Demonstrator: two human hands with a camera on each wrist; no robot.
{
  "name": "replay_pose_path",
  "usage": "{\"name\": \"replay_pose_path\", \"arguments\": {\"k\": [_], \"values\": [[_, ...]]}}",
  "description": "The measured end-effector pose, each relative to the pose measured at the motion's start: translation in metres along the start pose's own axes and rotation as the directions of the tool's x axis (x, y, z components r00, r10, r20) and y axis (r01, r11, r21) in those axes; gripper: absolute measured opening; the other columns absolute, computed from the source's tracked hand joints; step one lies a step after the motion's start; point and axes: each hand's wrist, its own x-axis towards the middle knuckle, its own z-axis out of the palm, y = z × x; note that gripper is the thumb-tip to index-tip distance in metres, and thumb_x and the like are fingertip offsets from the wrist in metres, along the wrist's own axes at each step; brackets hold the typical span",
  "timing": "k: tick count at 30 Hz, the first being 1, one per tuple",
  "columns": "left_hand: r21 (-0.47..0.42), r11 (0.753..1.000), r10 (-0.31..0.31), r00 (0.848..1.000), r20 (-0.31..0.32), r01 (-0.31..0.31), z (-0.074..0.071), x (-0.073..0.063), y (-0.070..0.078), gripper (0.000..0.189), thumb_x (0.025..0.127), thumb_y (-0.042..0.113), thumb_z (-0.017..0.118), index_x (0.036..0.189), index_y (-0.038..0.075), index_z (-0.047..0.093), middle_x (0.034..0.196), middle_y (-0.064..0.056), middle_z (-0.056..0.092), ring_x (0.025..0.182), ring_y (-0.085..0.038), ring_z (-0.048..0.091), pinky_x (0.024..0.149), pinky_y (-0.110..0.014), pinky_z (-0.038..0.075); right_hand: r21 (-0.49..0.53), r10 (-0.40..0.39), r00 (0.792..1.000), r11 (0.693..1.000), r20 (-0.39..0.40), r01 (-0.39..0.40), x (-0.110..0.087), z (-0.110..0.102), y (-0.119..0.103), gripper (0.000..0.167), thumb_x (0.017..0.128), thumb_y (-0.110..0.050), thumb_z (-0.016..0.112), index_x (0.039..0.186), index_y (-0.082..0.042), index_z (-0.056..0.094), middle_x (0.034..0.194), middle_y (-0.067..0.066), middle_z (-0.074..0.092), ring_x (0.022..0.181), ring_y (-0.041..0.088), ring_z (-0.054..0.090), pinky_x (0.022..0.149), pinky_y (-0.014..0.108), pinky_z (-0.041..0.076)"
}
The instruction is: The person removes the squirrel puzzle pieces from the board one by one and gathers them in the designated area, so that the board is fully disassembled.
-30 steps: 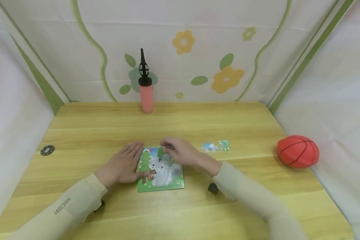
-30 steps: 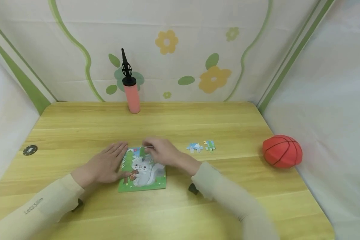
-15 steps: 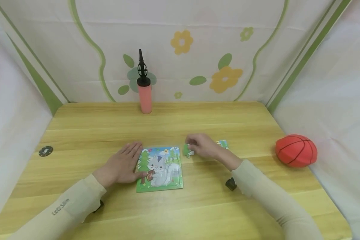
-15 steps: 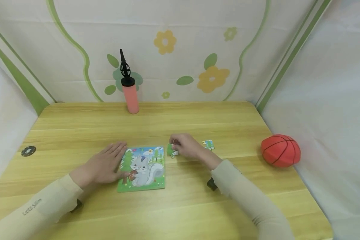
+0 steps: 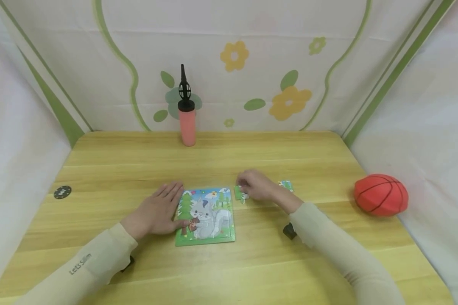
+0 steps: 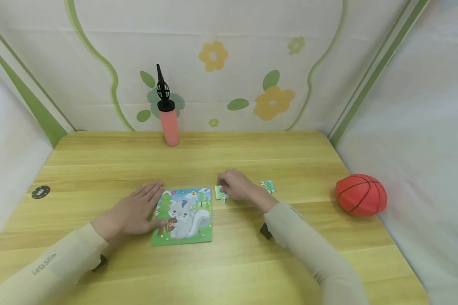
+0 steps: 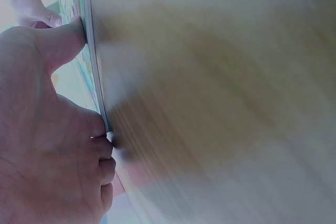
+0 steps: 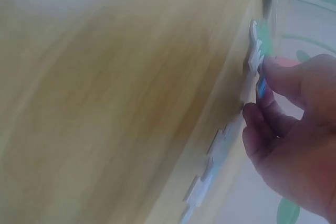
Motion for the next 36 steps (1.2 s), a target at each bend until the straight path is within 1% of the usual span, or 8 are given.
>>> {"name": "replay_pose_path", "arguments": {"k": [9, 12, 18, 24, 28, 31, 34, 36], "values": [[0.0, 1.0, 0.002, 1.0, 0.002, -0.002, -0.002, 0.001, 0.003, 0.102, 0.098, 0.068, 0.052, 0.16, -0.009, 0.027, 0.171, -0.027, 0.022, 0.161, -0.045, 0.022, 0.134, -0.057, 0.021, -0.041, -0.02, 1.0, 0.999, -0.016, 0.02, 0.0, 0.0, 0.002, 0.011, 0.096, -0.002, 0.068, 0.106, -0.003, 0.074, 0.103, 0.011, 0.079, 0.1, 0.027, 0.074, 0.093, 0.042, 0.063], [0.007, 1.0, 0.006, 1.0, -0.007, -0.006, -0.002, 0.001, 0.003, 0.102, 0.098, 0.068, 0.052, 0.16, -0.009, 0.027, 0.171, -0.028, 0.022, 0.16, -0.045, 0.023, 0.133, -0.057, 0.022, -0.057, -0.025, 0.999, 0.998, -0.032, 0.023, -0.001, 0.001, 0.002, 0.011, 0.096, -0.002, 0.068, 0.105, -0.004, 0.074, 0.102, 0.01, 0.078, 0.1, 0.026, 0.072, 0.096, 0.043, 0.06], [0.017, 1.0, 0.008, 1.0, -0.017, -0.007, 0.0, 0.002, 0.002, 0.103, 0.098, 0.069, 0.051, 0.16, -0.009, 0.027, 0.171, -0.027, 0.022, 0.16, -0.045, 0.023, 0.133, -0.057, 0.022, -0.089, 0.001, 0.999, 0.996, -0.046, -0.005, -0.004, 0.003, 0.002, 0.012, 0.097, -0.005, 0.067, 0.107, -0.008, 0.073, 0.102, 0.007, 0.075, 0.102, 0.025, 0.064, 0.098, 0.044, 0.053], [0.02, 1.0, 0.0, 1.0, -0.022, 0.001, 0.003, 0.003, 0.002, 0.101, 0.098, 0.067, 0.052, 0.16, -0.009, 0.026, 0.172, -0.027, 0.022, 0.161, -0.045, 0.022, 0.134, -0.056, 0.023, -0.099, 0.032, 0.998, 0.994, -0.057, -0.037, -0.005, 0.007, 0.002, 0.013, 0.098, -0.007, 0.066, 0.11, -0.008, 0.071, 0.105, 0.007, 0.072, 0.106, 0.025, 0.062, 0.098, 0.042, 0.055], [0.03, 1.0, -0.003, 0.999, -0.035, 0.004, 0.004, 0.002, 0.003, 0.098, 0.099, 0.063, 0.052, 0.16, -0.008, 0.026, 0.172, -0.026, 0.021, 0.161, -0.044, 0.022, 0.134, -0.056, 0.022, -0.113, 0.034, 0.997, 0.993, -0.069, -0.042, -0.006, 0.008, 0.001, 0.015, 0.099, -0.009, 0.066, 0.114, -0.008, 0.071, 0.11, 0.007, 0.071, 0.109, 0.025, 0.062, 0.099, 0.041, 0.056], [0.058, 0.998, 0.026, 0.998, -0.059, -0.022, 0.005, 0.001, 0.006, 0.095, 0.1, 0.06, 0.053, 0.161, -0.007, 0.025, 0.172, -0.025, 0.021, 0.162, -0.042, 0.021, 0.134, -0.056, 0.021, -0.131, -0.009, 0.994, 0.991, -0.11, -0.006, -0.008, 0.01, -0.004, 0.018, 0.1, -0.01, 0.066, 0.117, -0.005, 0.07, 0.113, 0.01, 0.072, 0.111, 0.027, 0.064, 0.103, 0.043, 0.056], [0.103, 0.992, 0.087, 0.993, -0.083, -0.078, 0.007, -0.002, 0.01, 0.092, 0.102, 0.056, 0.054, 0.162, -0.006, 0.024, 0.173, -0.024, 0.02, 0.163, -0.041, 0.019, 0.134, -0.055, 0.021, -0.153, -0.093, 0.982, 0.986, -0.162, 0.068, -0.012, 0.015, -0.015, 0.023, 0.1, -0.011, 0.066, 0.12, -0.002, 0.071, 0.117, 0.013, 0.074, 0.113, 0.029, 0.067, 0.106, 0.046, 0.055], [0.116, 0.986, 0.131, 0.987, -0.094, -0.12, 0.008, -0.004, 0.014, 0.09, 0.102, 0.055, 0.053, 0.162, -0.006, 0.024, 0.173, -0.023, 0.02, 0.163, -0.04, 0.019, 0.134, -0.054, 0.021, -0.164, -0.15, 0.974, 0.979, -0.173, 0.122, -0.016, 0.019, -0.025, 0.027, 0.099, -0.013, 0.067, 0.122, -0.001, 0.071, 0.117, 0.014, 0.074, 0.112, 0.029, 0.068, 0.108, 0.048, 0.054]]}}
